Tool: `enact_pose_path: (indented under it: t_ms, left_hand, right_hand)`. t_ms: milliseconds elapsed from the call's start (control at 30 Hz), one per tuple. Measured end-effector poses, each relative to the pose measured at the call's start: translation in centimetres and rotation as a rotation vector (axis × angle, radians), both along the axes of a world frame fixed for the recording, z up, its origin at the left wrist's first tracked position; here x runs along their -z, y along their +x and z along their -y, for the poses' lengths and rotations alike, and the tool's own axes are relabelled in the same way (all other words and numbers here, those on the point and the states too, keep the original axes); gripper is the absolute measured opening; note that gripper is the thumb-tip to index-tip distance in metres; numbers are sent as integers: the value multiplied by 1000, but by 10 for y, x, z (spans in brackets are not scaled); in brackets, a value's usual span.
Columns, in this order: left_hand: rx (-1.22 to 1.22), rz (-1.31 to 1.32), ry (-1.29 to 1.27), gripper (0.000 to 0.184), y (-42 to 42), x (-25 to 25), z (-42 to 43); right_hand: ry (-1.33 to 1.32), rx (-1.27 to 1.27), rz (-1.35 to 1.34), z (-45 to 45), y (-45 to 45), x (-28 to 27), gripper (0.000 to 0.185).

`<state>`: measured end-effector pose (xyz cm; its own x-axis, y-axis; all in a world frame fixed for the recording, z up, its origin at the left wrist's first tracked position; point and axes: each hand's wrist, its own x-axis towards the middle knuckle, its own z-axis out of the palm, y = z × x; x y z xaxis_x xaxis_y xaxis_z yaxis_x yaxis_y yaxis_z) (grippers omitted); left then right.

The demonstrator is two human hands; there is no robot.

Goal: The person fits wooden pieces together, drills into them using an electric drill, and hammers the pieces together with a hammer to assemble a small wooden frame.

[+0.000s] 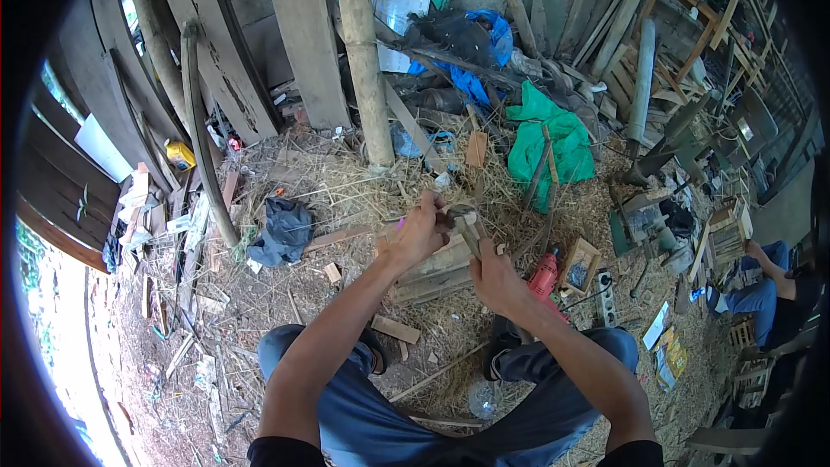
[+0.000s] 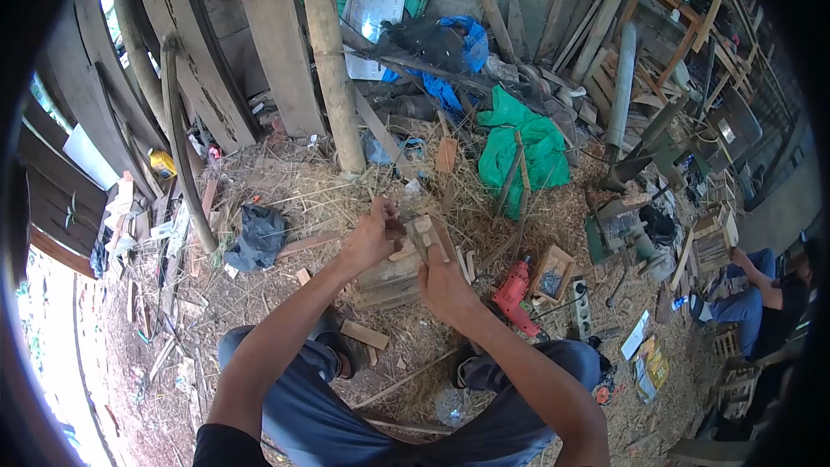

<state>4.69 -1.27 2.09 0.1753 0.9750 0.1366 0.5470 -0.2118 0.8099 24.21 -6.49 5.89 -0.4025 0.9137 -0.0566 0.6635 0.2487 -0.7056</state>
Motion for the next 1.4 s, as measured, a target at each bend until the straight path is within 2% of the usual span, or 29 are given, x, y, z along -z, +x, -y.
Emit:
enact_pose_path:
  t_ms: [167, 233, 333, 400, 467, 533, 633, 700, 733, 800, 833, 900, 1033, 1100, 1133, 1200, 1267, 1333, 1400]
  left_hand:
    - [-23, -61, 59, 58, 1, 5, 0]
    - [-13, 24, -40, 57, 2, -1, 1]
    - [-16, -41, 50, 57, 1, 2, -2]
    - [6, -24, 73, 58, -1, 8, -3]
    - [20, -5, 96, 58, -2, 10, -1]
    - [25, 32, -39, 58, -1, 3, -2]
    - [-10, -38, 89, 58, 1, 5, -2]
    - [-8, -15, 84, 58, 1, 7, -2]
    - [-7, 5, 85, 58, 1, 6, -1]
    - [-1, -23, 29, 58, 2, 2, -2]
    - [6, -54, -30, 58, 1, 2, -4]
    - [11, -37, 22, 58, 0, 5, -6]
    - [-5, -59, 12, 58, 0, 0, -1]
    - [-9, -69, -14, 58, 2, -3, -3]
    - [-16, -78, -49, 58, 2, -2, -4]
    - [2, -77, 22, 58, -3, 5, -5]
    - [19, -71, 88, 58, -3, 11, -2]
    - [28, -13, -38, 57, -1, 2, -3]
    - [21, -40, -8, 56, 1, -3, -4]
  right_hand:
    - [63, 6, -26, 1, -3, -5, 21]
    - [61, 14, -24, 3, -2, -7, 21]
    - [20, -26, 13, -2, -1, 0, 21]
    - [170, 6, -114, -1, -1, 4, 20]
    - [72, -6, -46, 1, 1, -1, 20]
    - [-14, -16, 18, 1, 1, -6, 20]
    - [73, -6, -3, 0, 0, -2, 21]
    - [202, 32, -142, -1, -3, 4, 23]
    - [199, 33, -141, 1, -2, 1, 23]
    - [-88, -19, 31, -2, 0, -10, 21]
    - [-81, -19, 29, -2, 0, -10, 21]
    - [77, 14, -64, 1, -1, -5, 22]
    - [120, 44, -93, 3, -2, -7, 22]
    - [-74, -40, 49, -1, 0, -12, 21]
    - [-71, -39, 46, -2, -1, -10, 21]
    - [141, 14, -102, 0, -3, -4, 22]
    - [95, 12, -69, 1, -2, -3, 21]
    - [66, 16, -41, 0, -1, -7, 20]
    - [-93, -11, 30, -3, -1, -10, 19]
